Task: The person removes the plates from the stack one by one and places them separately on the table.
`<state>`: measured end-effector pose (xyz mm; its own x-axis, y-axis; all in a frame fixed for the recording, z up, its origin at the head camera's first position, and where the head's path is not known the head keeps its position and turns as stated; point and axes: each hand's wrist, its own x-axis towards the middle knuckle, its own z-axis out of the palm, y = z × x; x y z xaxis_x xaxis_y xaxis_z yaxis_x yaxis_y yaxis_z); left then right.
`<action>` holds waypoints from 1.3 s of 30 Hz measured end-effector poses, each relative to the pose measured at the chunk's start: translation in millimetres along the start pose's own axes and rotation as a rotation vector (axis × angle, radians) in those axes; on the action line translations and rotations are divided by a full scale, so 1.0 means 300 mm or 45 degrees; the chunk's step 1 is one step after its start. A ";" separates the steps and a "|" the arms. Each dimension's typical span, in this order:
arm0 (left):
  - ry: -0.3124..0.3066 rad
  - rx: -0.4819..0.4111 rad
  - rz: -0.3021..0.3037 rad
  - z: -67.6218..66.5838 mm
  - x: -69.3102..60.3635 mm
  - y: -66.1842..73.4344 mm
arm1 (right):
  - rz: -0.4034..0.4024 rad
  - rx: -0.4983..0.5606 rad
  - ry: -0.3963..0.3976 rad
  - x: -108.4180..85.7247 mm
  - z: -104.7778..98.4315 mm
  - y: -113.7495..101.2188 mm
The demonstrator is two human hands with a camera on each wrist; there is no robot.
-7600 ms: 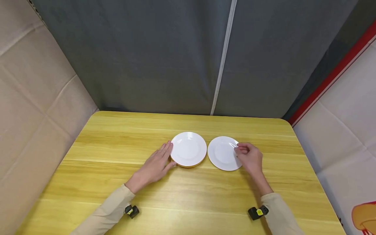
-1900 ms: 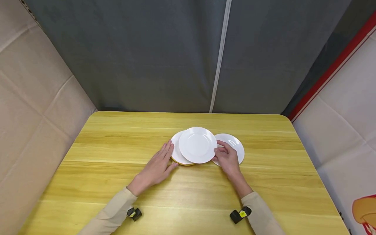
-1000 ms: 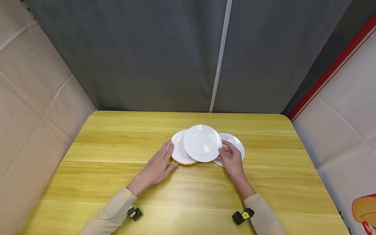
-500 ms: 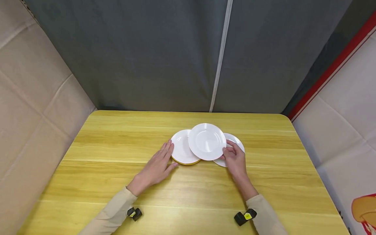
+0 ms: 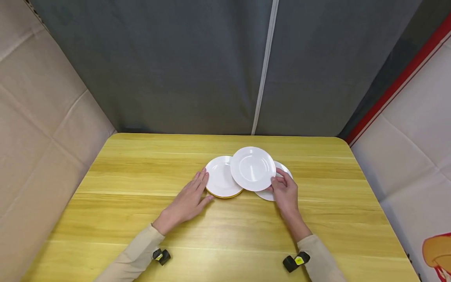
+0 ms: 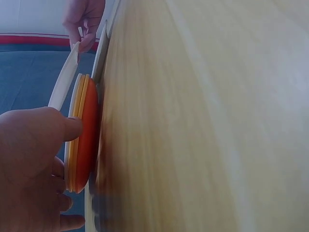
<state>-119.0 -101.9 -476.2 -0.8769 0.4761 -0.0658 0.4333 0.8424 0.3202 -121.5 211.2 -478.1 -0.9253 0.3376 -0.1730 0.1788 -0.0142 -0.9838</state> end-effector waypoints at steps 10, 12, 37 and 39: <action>-0.006 -0.014 -0.009 -0.003 0.001 0.001 | 0.024 0.019 0.026 0.004 -0.014 0.000; -0.013 -0.017 -0.011 -0.002 0.001 0.001 | 0.026 0.017 0.033 0.003 -0.017 -0.001; -0.012 -0.017 -0.007 -0.003 0.002 -0.001 | 0.065 0.110 0.142 0.008 -0.064 -0.004; -0.014 -0.018 -0.009 -0.003 0.002 -0.001 | 0.068 0.115 0.145 0.008 -0.067 -0.006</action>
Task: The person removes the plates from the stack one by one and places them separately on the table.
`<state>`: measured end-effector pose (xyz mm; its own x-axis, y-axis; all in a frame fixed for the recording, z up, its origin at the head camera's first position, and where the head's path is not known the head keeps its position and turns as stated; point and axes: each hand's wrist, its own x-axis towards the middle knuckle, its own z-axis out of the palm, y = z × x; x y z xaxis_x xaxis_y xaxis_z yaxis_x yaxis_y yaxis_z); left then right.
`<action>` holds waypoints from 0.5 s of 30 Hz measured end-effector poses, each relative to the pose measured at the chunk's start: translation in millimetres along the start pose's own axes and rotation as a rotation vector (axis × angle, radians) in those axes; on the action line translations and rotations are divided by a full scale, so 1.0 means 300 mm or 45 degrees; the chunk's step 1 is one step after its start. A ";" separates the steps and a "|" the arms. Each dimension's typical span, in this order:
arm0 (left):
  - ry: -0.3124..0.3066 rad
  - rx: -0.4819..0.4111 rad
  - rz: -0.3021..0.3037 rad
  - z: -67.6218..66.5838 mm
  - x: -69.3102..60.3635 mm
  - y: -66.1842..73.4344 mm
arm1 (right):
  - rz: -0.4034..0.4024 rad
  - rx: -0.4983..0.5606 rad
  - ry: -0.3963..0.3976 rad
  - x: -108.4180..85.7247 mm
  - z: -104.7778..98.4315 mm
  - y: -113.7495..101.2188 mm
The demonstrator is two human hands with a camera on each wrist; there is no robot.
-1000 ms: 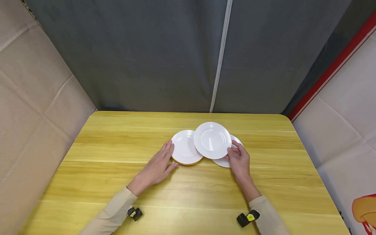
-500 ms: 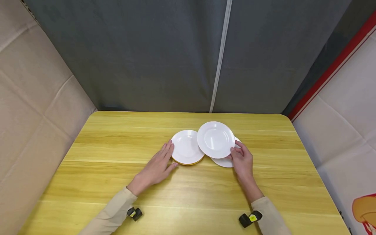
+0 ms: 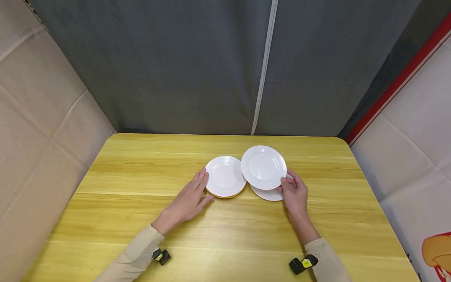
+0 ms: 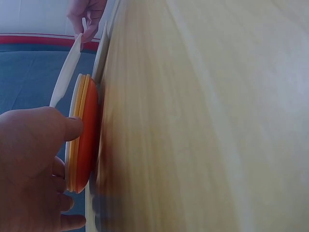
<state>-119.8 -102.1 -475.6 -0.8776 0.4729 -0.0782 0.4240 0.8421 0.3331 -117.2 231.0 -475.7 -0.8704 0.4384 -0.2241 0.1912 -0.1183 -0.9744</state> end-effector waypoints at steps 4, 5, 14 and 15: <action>0.003 -0.001 0.000 0.000 -0.002 0.000 | 0.011 0.039 0.002 0.000 -0.007 -0.008; 0.004 -0.001 0.000 0.000 -0.003 0.000 | 0.014 0.050 0.002 0.000 -0.009 -0.010; -0.001 -0.004 0.001 0.001 -0.006 0.002 | 0.015 0.048 0.039 0.007 -0.039 -0.010; -0.003 -0.005 0.000 0.000 -0.005 0.003 | 0.017 0.042 0.043 0.007 -0.043 -0.010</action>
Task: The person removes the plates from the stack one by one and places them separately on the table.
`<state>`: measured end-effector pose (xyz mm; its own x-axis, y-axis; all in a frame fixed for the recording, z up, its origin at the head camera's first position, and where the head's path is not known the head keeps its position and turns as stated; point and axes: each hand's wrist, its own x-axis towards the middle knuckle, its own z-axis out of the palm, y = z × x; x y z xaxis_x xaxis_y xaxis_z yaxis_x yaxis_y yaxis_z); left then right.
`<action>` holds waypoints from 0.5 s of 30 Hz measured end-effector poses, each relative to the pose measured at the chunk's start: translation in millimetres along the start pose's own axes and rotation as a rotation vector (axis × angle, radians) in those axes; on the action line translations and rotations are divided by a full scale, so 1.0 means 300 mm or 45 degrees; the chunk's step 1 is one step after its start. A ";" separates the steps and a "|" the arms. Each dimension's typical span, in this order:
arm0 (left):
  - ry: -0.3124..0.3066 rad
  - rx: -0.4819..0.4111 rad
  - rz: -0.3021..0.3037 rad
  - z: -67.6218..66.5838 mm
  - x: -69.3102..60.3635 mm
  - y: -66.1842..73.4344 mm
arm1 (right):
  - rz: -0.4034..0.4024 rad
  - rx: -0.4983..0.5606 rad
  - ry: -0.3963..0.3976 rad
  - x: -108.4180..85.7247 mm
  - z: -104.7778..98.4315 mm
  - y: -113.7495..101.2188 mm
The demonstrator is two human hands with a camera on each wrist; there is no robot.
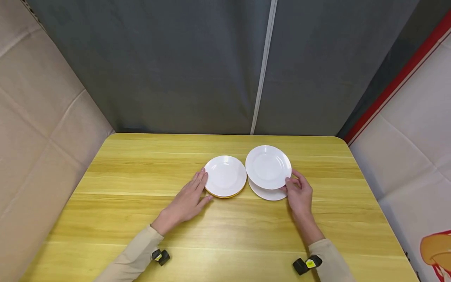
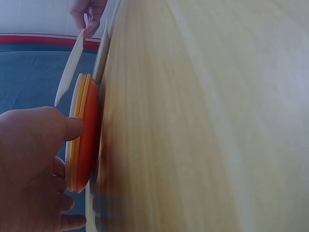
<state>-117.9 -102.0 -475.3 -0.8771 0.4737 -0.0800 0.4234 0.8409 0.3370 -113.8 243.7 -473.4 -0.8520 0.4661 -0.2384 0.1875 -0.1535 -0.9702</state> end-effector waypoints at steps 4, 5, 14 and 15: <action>-0.009 -0.005 0.001 0.001 0.001 0.002 | 0.009 0.012 0.015 0.000 -0.014 -0.003; -0.010 -0.004 0.001 0.001 0.001 0.002 | 0.011 0.021 0.017 0.000 -0.017 -0.005; 0.007 0.006 0.006 0.002 0.001 0.000 | 0.015 0.113 0.038 -0.001 -0.034 -0.012; 0.010 0.007 0.006 0.002 0.001 0.000 | 0.010 0.120 0.043 0.000 -0.036 -0.011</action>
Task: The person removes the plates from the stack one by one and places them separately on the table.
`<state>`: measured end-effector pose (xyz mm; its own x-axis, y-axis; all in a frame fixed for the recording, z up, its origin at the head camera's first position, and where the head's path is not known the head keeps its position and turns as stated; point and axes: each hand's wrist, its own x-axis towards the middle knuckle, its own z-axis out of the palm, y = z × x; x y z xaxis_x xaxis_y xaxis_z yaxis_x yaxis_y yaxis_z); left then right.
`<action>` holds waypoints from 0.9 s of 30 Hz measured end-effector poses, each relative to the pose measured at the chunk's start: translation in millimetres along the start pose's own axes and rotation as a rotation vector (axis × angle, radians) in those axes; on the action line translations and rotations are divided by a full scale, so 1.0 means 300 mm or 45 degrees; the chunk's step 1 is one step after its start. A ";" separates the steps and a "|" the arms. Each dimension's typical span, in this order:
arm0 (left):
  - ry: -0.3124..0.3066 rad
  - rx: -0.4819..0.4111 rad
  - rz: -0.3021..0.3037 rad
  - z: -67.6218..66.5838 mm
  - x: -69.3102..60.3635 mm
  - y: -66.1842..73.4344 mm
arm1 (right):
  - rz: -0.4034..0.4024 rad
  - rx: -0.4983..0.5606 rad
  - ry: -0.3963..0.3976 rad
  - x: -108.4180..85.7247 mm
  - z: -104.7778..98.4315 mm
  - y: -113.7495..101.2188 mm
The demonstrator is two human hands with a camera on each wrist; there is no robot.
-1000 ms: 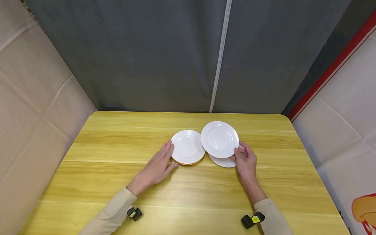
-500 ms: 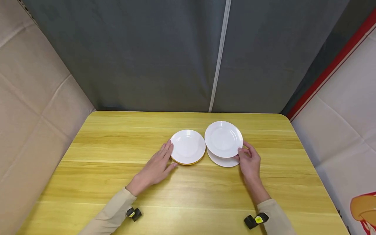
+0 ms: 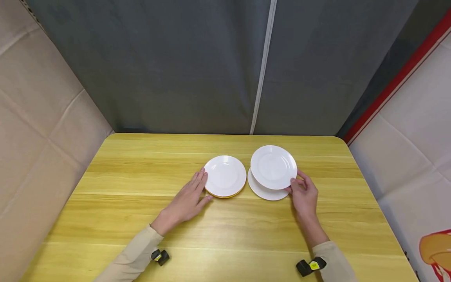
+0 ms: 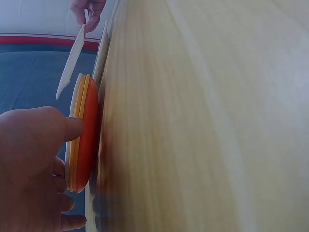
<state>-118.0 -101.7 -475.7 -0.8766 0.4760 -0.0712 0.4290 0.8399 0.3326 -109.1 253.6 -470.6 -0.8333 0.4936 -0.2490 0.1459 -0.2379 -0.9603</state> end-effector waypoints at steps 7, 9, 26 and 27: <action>-0.006 0.000 -0.002 0.001 -0.002 -0.003 | -0.018 0.040 0.016 0.005 -0.015 0.005; -0.003 -0.001 0.001 0.001 -0.003 -0.004 | -0.019 0.036 0.022 0.006 -0.020 0.005; 0.014 -0.003 0.007 -0.001 -0.010 -0.001 | -0.008 0.042 0.085 0.011 -0.063 -0.005; 0.016 -0.005 0.009 -0.001 -0.010 -0.002 | -0.010 0.049 0.091 0.013 -0.066 -0.004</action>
<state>-115.6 -103.7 -475.5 -0.8761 0.4788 -0.0568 0.4347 0.8354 0.3364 -102.0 272.2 -472.9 -0.7940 0.5536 -0.2512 0.1178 -0.2653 -0.9570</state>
